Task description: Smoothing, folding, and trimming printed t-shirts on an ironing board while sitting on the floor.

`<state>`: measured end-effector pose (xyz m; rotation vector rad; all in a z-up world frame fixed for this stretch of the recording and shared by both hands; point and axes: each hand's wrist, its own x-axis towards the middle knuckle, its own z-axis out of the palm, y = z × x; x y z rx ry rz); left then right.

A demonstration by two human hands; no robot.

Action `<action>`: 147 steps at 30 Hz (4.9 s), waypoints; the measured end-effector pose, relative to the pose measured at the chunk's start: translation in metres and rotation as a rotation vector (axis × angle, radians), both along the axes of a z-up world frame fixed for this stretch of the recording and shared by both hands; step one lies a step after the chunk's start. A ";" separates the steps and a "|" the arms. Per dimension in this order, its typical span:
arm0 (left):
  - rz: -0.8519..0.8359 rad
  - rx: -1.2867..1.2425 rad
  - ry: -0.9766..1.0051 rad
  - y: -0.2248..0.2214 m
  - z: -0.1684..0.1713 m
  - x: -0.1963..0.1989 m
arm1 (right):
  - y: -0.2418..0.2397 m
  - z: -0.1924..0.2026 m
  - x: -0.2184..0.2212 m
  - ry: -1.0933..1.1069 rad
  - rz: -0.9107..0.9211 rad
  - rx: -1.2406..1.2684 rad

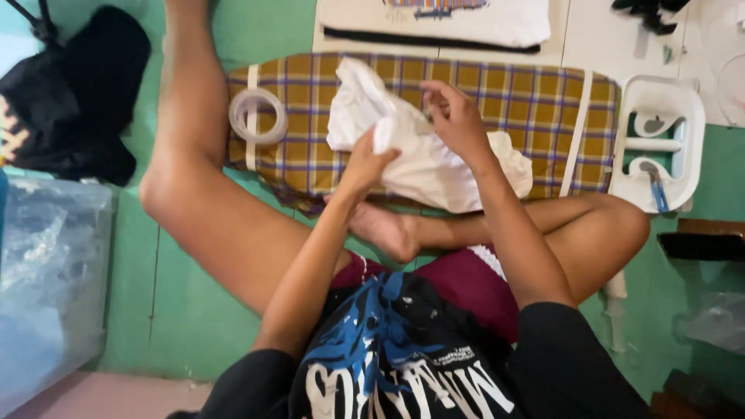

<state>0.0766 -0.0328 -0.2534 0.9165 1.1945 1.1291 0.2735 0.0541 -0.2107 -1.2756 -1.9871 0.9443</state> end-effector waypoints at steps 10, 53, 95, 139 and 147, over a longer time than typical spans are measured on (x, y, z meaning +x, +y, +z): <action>-0.509 0.352 0.581 0.032 0.131 -0.031 | 0.009 0.069 -0.022 -0.201 0.522 -0.271; -0.106 -0.095 0.901 0.052 -0.044 0.003 | -0.014 -0.064 0.086 -0.379 -0.300 -0.432; 0.063 0.250 -0.490 0.038 0.083 -0.150 | -0.023 0.025 0.195 0.896 -0.448 -0.092; 0.232 0.957 1.401 0.108 0.153 -0.225 | 0.092 0.073 0.361 -0.384 -0.523 0.568; -0.356 0.993 1.493 0.031 0.076 -0.196 | -0.037 0.044 0.308 -0.381 -0.128 0.351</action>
